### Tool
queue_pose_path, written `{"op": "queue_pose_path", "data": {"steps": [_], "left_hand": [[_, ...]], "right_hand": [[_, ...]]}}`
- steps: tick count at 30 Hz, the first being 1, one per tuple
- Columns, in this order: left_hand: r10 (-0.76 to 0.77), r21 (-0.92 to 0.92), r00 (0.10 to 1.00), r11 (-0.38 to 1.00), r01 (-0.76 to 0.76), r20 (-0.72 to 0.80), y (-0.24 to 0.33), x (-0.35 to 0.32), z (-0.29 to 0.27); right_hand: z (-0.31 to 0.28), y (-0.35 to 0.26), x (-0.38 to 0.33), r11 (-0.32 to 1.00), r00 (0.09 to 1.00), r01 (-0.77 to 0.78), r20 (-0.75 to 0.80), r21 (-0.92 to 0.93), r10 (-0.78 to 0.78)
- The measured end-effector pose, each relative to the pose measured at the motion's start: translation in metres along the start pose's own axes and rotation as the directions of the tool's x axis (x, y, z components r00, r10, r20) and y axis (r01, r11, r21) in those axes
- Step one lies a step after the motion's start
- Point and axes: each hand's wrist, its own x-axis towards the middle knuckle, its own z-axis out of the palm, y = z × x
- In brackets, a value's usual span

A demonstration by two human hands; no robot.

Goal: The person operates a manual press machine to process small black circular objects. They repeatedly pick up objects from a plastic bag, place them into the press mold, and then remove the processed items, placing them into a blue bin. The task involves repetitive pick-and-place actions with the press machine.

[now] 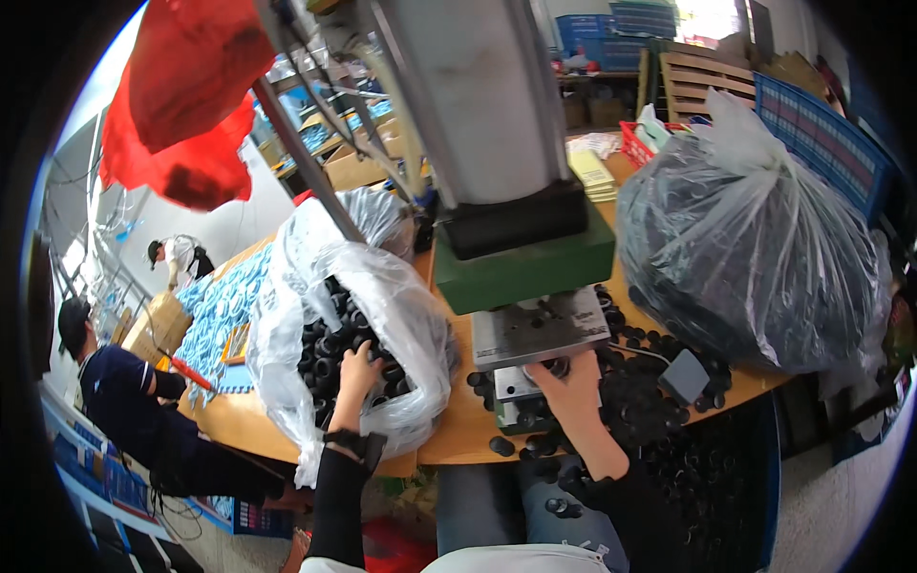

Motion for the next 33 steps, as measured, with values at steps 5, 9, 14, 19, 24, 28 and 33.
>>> {"op": "queue_pose_path", "data": {"steps": [5, 9, 14, 19, 24, 28, 33], "left_hand": [[-0.023, -0.932, 0.999, 0.362, 0.03, 0.023, 0.052, -0.041, -0.053], [0.124, -0.994, 0.991, 0.105, 0.042, 0.055, 0.118, -0.083, -0.07], [0.36, -0.994, 0.932, 0.088, -0.071, -0.035, 0.197, -0.096, -0.037], [0.304, -0.971, 0.95, 0.2, -0.131, -0.066, 0.237, -0.115, -0.056], [0.278, -0.957, 0.949, 0.203, -0.208, -0.148, 0.238, -0.118, -0.042], [0.285, -0.833, 0.936, 0.45, -0.322, -0.208, 0.256, -0.107, -0.046], [0.32, -0.84, 0.943, 0.483, -0.247, -0.094, 0.254, -0.109, -0.042]], "right_hand": [[-0.003, -0.018, -0.006, 0.747, 0.956, 0.254, 0.042, -0.614, -0.29], [-0.009, -0.016, -0.018, 0.753, 0.972, 0.182, -0.002, -0.632, -0.236], [-0.045, -0.038, -0.048, 0.943, 0.972, -0.017, -0.226, -0.334, -0.062], [-0.134, -0.028, -0.115, 0.848, 0.927, -0.206, -0.375, -0.489, 0.009], [-0.208, -0.011, -0.182, 0.813, 0.789, -0.451, -0.59, -0.368, 0.171], [-0.234, -0.005, -0.212, 0.666, 0.733, -0.569, -0.664, -0.482, 0.145], [-0.278, 0.044, -0.27, 0.081, 0.587, -0.755, -0.616, -0.651, 0.526]]}}
